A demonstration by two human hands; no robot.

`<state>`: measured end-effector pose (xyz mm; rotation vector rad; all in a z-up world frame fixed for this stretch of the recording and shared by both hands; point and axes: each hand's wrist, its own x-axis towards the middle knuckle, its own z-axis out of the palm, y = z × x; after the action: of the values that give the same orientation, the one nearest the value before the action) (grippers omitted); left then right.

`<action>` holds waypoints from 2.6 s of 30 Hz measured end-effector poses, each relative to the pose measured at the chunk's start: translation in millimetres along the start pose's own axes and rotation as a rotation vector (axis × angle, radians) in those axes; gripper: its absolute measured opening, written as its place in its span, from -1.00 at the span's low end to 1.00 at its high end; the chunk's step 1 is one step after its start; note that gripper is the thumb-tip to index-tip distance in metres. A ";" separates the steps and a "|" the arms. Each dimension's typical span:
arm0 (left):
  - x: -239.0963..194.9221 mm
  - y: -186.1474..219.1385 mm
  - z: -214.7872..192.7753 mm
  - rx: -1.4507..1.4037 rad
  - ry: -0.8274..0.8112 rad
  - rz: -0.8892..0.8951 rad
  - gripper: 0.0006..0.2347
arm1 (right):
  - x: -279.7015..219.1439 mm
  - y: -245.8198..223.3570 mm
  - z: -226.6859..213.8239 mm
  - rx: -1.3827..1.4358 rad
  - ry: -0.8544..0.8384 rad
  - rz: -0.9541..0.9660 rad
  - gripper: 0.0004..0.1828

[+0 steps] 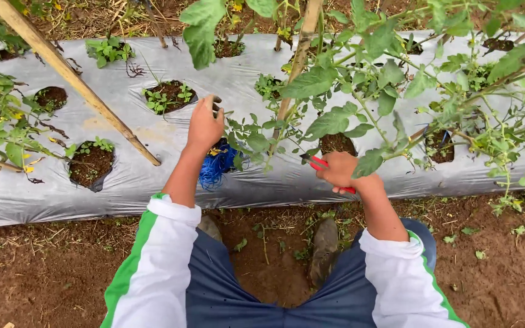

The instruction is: Pruning tomato plants by cutting off suckers and extra leaves using pruning shears

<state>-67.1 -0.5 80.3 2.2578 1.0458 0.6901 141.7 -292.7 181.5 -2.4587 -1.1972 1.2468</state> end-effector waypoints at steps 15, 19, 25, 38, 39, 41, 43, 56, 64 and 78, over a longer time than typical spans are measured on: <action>-76.2 97.6 -12.9 0.183 -0.921 0.113 -0.54 | 30.7 101.5 -20.6 -0.006 0.269 -0.107 -0.18; -108.4 174.4 -2.5 -0.040 -1.099 0.323 -0.61 | 31.3 93.8 -20.4 0.020 0.318 -0.107 -0.22; -110.8 220.4 40.1 -0.051 -0.376 0.796 -0.78 | 47.7 94.8 -21.2 -0.036 0.362 -0.131 -0.33; -76.8 268.2 8.1 0.495 0.341 0.988 -0.49 | 49.4 89.4 -17.2 -0.004 0.484 -0.168 -0.66; -69.0 257.8 13.5 0.505 0.389 0.929 -0.42 | 41.2 81.1 -19.4 0.011 0.495 -0.162 -0.67; -54.4 243.0 7.4 0.535 0.322 0.878 -0.35 | 6.7 50.6 -31.8 0.047 0.433 -0.092 -0.65; -46.0 231.3 -1.4 0.564 0.250 0.824 -0.26 | -12.8 32.0 -34.9 0.082 0.367 -0.021 -0.63; -23.3 198.7 -61.6 -0.669 -0.051 0.668 -0.64 | 46.5 24.1 -15.6 0.493 0.679 -0.413 -0.81; -16.7 191.3 -56.9 -0.275 -0.039 0.062 -0.85 | 71.2 37.9 -4.7 0.507 0.697 -0.528 -0.75; -61.9 133.1 17.3 -0.486 -0.090 0.208 -0.70 | 1.8 -5.5 7.6 0.282 0.495 -0.507 -0.44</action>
<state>-22.7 -126.8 142.8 1.9592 0.5298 0.8173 133.5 -289.4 177.9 -1.9203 -1.2745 0.5756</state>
